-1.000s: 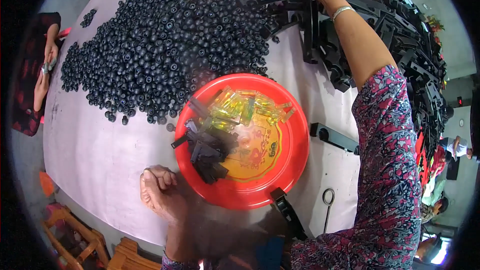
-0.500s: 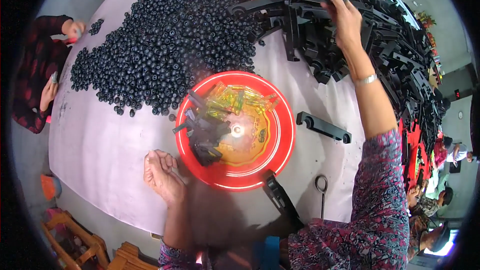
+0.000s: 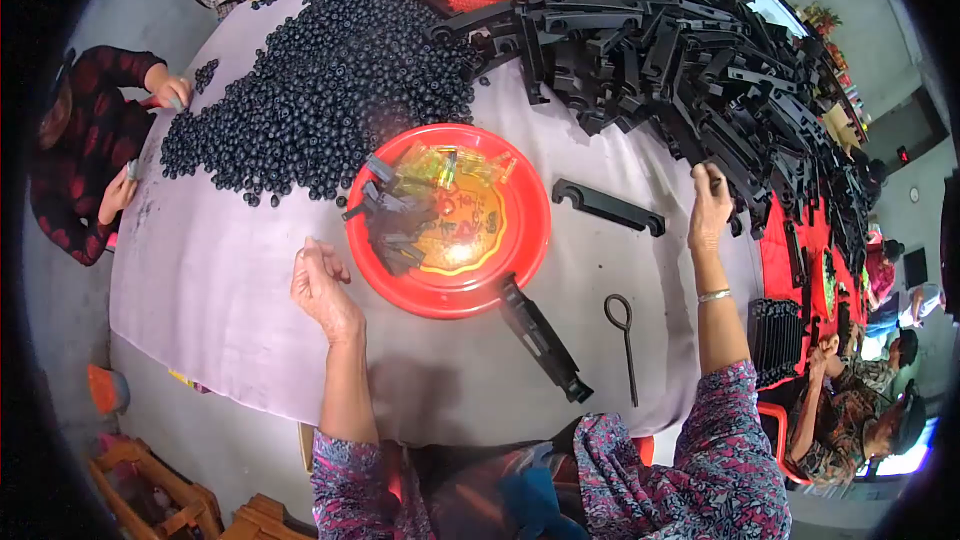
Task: The person assembles plastic parts by inserting small components into plastic casings and securing them with a metal tool, then places the assembled pieces into a box.
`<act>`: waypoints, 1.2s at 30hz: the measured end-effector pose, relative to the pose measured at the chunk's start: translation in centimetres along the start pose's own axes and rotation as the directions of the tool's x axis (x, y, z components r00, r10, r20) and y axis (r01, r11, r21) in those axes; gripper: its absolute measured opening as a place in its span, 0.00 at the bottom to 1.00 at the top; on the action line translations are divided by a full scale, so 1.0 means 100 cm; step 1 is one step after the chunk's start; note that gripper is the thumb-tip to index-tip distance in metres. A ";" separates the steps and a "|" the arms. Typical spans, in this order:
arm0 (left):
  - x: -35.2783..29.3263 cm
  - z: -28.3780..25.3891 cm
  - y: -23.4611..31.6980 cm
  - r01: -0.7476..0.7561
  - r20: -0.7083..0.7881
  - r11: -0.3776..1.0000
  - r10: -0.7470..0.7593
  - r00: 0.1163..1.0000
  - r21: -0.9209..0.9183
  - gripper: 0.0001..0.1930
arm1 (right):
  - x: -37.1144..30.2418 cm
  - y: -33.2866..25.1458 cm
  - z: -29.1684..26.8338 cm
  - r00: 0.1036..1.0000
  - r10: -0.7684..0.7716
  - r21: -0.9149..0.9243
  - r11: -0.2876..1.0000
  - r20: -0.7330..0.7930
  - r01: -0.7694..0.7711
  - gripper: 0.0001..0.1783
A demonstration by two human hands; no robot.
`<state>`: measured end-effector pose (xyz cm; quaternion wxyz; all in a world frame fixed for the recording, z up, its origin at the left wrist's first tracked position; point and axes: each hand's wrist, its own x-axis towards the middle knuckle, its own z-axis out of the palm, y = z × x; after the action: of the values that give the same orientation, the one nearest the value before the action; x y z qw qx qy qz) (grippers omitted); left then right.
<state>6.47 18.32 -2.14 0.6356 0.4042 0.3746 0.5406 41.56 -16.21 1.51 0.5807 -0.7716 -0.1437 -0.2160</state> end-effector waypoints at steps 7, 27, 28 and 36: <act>-0.001 0.003 -0.003 -0.003 0.005 1.000 0.003 1.000 0.005 0.17 | -0.012 0.017 -0.020 0.971 -0.233 -0.638 0.740 0.057 0.216 0.27; -0.015 0.017 -0.017 -0.268 0.324 0.913 0.165 0.932 0.307 0.11 | 0.205 -0.055 0.437 0.010 -0.666 0.004 0.019 0.746 1.000 0.15; -0.013 0.011 -0.014 -0.330 0.359 0.843 0.178 0.916 0.424 0.12 | 0.183 -0.048 0.461 0.001 -0.663 0.034 0.040 0.749 0.999 0.15; -0.014 -0.001 0.001 -0.311 0.325 0.747 0.134 0.936 0.588 0.13 | 0.145 -0.059 0.554 -0.409 0.492 0.564 -0.220 0.769 0.796 0.10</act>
<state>6.18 16.98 -2.05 0.4372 0.7033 0.3951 0.3977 60.50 38.13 0.85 -0.5426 -0.4572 -0.7039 0.0325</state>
